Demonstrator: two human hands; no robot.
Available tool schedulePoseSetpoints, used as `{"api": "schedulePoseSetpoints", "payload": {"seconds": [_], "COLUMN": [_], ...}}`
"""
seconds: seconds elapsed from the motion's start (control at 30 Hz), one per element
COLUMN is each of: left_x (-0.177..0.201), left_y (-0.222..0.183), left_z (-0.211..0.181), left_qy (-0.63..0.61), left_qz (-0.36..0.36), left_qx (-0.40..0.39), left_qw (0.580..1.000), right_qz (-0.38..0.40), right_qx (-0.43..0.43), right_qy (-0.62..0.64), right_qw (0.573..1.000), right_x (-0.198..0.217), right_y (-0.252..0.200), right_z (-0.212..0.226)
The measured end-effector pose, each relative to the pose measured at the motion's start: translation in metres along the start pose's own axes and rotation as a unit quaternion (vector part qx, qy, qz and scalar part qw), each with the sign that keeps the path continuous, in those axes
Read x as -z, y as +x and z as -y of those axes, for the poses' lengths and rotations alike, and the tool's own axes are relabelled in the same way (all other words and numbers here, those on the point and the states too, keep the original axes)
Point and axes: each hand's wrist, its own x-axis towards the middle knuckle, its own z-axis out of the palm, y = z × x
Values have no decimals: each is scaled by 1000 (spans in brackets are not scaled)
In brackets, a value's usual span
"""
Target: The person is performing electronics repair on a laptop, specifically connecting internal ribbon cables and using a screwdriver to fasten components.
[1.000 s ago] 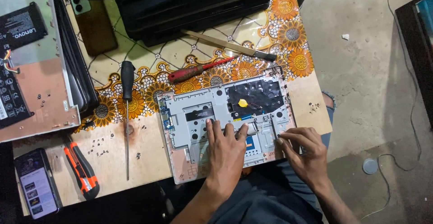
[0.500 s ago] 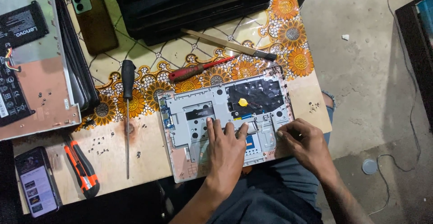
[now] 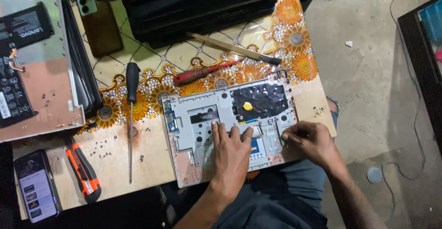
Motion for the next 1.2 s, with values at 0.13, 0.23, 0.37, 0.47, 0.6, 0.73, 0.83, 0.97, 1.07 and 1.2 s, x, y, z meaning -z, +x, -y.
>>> {"api": "schedulePoseSetpoints", "payload": {"seconds": [0.13, 0.23, 0.37, 0.47, 0.6, 0.73, 0.83, 0.97, 1.07, 1.2], "left_x": [5, 7, 6, 2, 10, 5, 14, 21, 29, 26], "left_y": [2, 2, 2, 6, 11, 14, 15, 17, 19, 20], "left_z": [0, 1, 0, -3, -9, -9, -9, -10, -12, -12], "left_qy": [-22, -10, -23, -9, 10, -17, 12, 16, 30, 22], "left_qz": [14, 35, 35, 49, 111, 103, 144, 155, 170, 185], "left_qx": [8, 8, 5, 13, 22, 22, 24, 18, 16, 32], "left_qw": [1000, 999, 999, 999, 994, 994, 989, 988, 985, 982], "right_qz": [-13, -1, 8, 10, 7, 21, -17, 2, -1, -8], "right_qx": [7, 17, 11, 24, 19, 21, -7, 6, -2, 22], "right_qy": [-36, -30, -43, -48, -54, -78, -98, -66, -66, -91], "right_qw": [999, 999, 999, 998, 998, 997, 995, 998, 998, 996], "right_x": [0, 1, 2, 2, 2, 3, -1, 1, 2, 2], "right_y": [1, -2, -3, -3, 0, -1, -4, -2, 0, -6], "right_z": [0, 2, 4, 6, 0, 5, 8, 5, 5, 5]}}
